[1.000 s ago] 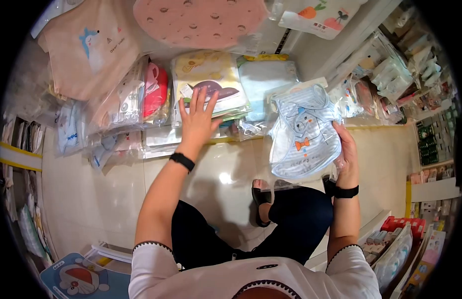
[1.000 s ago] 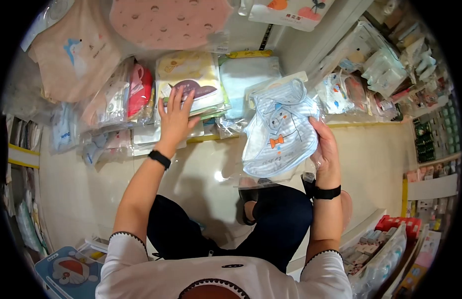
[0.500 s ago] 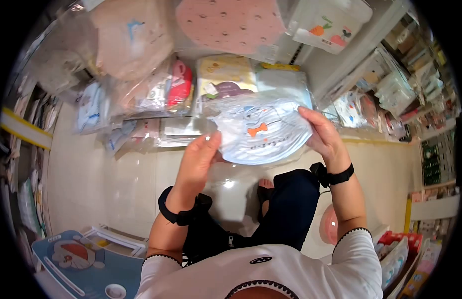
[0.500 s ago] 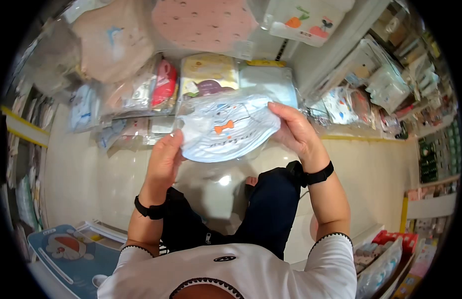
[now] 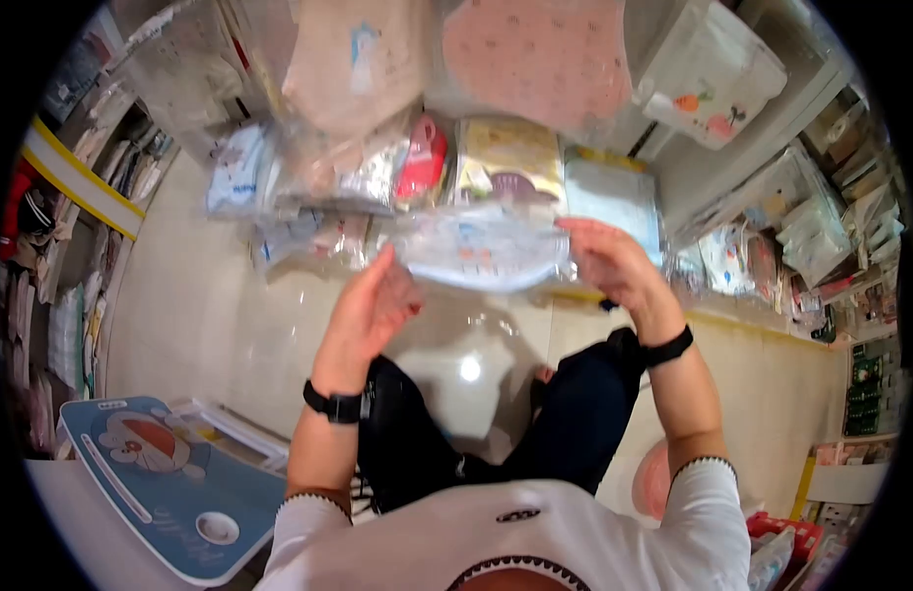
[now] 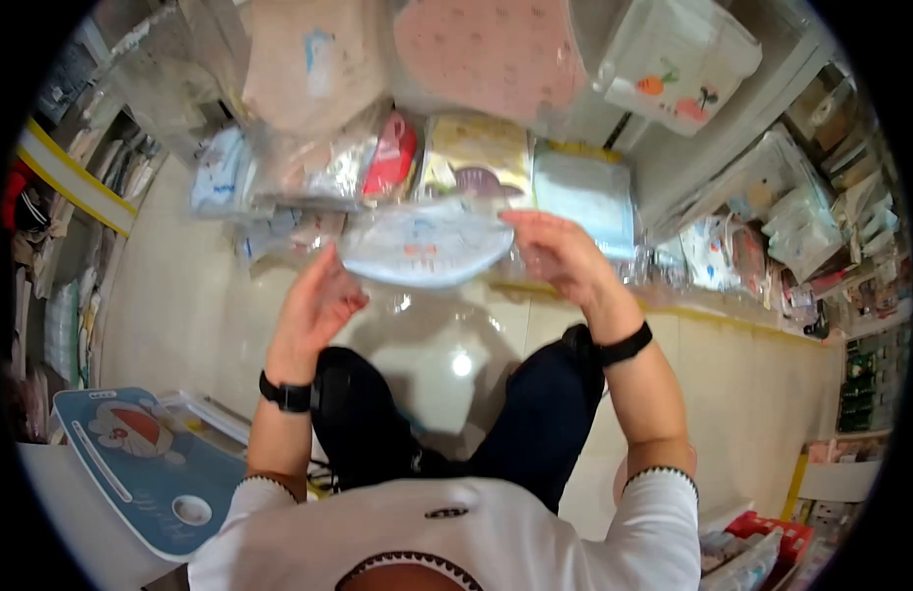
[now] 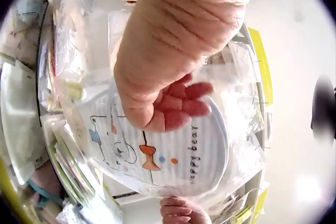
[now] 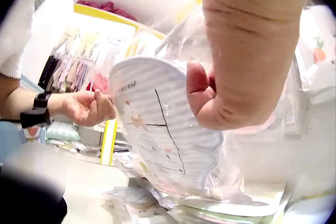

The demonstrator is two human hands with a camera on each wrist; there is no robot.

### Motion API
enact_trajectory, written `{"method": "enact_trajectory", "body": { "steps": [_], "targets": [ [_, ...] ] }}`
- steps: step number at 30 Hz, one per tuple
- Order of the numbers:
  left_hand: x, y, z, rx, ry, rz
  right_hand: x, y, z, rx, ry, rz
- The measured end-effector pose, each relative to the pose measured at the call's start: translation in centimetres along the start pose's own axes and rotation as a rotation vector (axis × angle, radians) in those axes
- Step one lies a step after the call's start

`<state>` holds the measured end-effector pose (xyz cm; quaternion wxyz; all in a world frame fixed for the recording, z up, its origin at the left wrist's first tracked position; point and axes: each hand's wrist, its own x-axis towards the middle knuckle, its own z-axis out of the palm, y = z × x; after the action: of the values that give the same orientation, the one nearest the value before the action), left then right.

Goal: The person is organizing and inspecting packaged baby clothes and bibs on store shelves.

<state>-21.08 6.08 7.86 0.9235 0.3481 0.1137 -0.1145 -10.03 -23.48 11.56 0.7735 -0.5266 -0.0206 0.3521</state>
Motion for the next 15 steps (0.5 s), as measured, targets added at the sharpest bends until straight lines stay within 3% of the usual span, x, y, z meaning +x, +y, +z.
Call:
{"method": "enact_trajectory", "body": {
  "steps": [2, 4, 6, 8, 9, 10, 11, 14, 15],
  "targets": [
    [-0.5, 0.6, 0.6, -0.05, 0.062, 0.106, -0.9, -0.7, 1.6, -0.051, 0.039, -0.058],
    [-1.9, 1.7, 3.4, 0.025, 0.097, 0.178, -2.5, -1.5, 2.3, -0.07, -0.107, -0.163],
    [-2.3, 1.9, 4.2, 0.173, 0.118, 0.197, -2.0, -1.2, 2.1, -0.22, -0.032, -0.097],
    [0.4, 0.4, 0.2, -0.063, 0.31, 0.032, -0.6, 0.8, -0.1, -0.121, -0.022, 0.007],
    [-0.1, 0.1, 0.3, -0.061, 0.302, 0.006, 0.5, 0.6, -0.6, -0.084, -0.026, 0.027],
    [-0.3, 0.0, 0.5, -0.052, 0.284, -0.009, -0.2, 0.1, 0.6, -0.078, 0.088, 0.017],
    [-0.8, 0.3, -0.4, -0.124, 0.092, -0.023, 0.1, -0.2, 0.3, -0.052, 0.017, 0.001],
    [-1.0, 0.1, 0.4, -0.093, 0.299, 0.044, -0.4, 0.6, 0.0, -0.018, -0.061, 0.015],
    [-0.9, 0.1, 0.0, -0.122, 0.247, 0.042, -0.6, 0.4, 0.3, -0.029, -0.077, 0.003]
  ]
}}
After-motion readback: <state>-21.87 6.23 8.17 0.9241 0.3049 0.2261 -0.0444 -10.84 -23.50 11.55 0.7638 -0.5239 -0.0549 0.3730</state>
